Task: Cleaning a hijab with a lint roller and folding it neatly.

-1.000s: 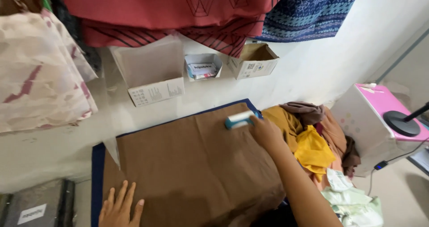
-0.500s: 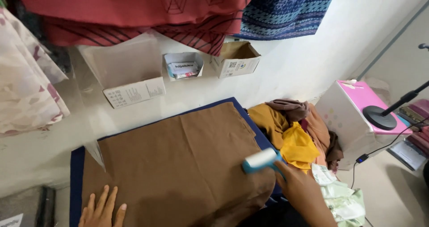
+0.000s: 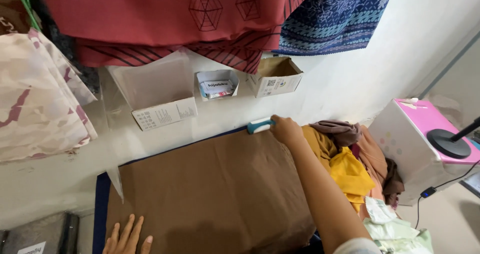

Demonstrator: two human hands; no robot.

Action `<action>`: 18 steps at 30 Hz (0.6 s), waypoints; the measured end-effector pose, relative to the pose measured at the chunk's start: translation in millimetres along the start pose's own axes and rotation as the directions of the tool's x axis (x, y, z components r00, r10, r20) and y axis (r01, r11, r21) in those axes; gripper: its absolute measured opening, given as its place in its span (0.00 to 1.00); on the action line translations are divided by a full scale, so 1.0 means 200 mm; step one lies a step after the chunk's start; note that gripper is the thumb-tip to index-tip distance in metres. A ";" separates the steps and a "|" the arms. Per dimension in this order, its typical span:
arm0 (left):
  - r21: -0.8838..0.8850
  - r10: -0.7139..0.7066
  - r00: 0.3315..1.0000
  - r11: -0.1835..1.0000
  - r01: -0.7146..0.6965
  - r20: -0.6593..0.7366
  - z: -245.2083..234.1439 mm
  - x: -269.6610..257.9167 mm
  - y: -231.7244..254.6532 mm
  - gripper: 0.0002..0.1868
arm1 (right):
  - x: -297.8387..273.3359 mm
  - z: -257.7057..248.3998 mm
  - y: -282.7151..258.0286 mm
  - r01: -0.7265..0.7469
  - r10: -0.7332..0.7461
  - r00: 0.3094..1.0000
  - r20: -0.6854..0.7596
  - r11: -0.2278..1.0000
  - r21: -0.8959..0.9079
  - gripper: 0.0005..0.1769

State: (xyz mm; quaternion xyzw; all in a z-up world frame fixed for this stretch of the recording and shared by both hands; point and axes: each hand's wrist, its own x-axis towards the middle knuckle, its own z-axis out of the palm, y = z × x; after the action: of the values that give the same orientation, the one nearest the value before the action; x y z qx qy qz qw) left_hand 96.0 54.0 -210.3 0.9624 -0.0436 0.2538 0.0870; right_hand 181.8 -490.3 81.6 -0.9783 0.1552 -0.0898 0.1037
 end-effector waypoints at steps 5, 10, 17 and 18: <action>0.001 0.013 0.999 1.000 -0.013 0.035 0.05 0.02 -0.02 0.36 | 0.07 -0.02 0.01 0.002 -0.002 1.000 0.020 1.000 -0.003 0.19; 0.006 0.043 0.995 0.999 -0.043 -0.093 0.19 0.04 -0.06 0.37 | -0.13 -0.21 0.11 0.212 -0.203 0.973 -0.109 0.973 0.086 0.23; 0.002 0.026 0.986 1.000 -0.026 -0.167 0.41 0.09 -0.10 0.37 | -0.53 -0.83 0.00 0.197 -0.249 0.967 0.044 0.851 0.486 0.20; 0.036 0.045 0.990 0.999 -0.041 -0.131 0.45 0.10 -0.12 0.36 | -0.54 -0.87 0.00 0.125 -0.210 0.977 0.039 0.707 0.696 0.21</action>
State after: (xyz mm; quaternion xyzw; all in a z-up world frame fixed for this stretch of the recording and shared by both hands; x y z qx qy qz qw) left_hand 159.3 60.2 -281.6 0.9436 -0.0544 0.3194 0.0683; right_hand 44.2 -486.4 233.9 -0.8828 0.0149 -0.0935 0.4602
